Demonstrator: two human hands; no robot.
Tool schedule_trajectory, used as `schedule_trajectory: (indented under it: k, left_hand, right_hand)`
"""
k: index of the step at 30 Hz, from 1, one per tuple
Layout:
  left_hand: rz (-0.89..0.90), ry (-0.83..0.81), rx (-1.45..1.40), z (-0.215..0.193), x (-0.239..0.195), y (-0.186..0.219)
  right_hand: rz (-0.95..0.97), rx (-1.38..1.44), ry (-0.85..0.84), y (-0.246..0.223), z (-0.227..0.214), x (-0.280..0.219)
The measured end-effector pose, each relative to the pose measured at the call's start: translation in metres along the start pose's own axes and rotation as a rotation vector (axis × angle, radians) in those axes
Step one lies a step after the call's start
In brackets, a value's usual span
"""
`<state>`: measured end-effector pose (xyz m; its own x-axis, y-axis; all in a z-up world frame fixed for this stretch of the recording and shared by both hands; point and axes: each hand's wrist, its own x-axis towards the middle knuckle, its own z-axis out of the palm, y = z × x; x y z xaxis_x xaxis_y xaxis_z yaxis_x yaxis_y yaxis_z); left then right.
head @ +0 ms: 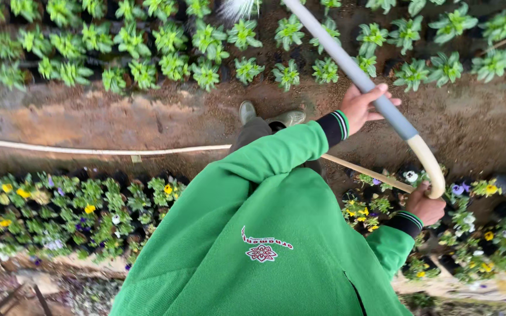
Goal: The person waters rows of potted plants using a long-handled watering wand. They move steadily along the rows, directing a gentle spray over the foliage and soil of each plant.
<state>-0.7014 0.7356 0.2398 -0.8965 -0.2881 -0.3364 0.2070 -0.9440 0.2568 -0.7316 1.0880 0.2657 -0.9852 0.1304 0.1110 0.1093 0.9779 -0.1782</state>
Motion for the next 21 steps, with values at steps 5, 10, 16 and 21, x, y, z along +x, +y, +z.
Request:
schedule_trajectory:
  k: [5, 10, 16, 21]
  left_hand:
    - [0.047, 0.202, -0.129, -0.086, -0.004, 0.043]
    - [0.006, 0.364, -0.285, -0.158, -0.014, 0.079]
    - [0.041, 0.450, -0.333, -0.204, -0.051, 0.095]
    - [-0.006, 0.514, -0.180, -0.210, -0.074, 0.109]
  right_hand:
    - [-0.477, -0.280, -0.059, -0.066, 0.012, 0.000]
    - [-1.019, 0.004, -0.413, -0.185, -0.014, -0.026]
    - [-1.038, -0.250, -0.902, -0.359, 0.037, -0.135]
    - [-0.798, -0.391, -1.071, -0.423, 0.057, -0.199]
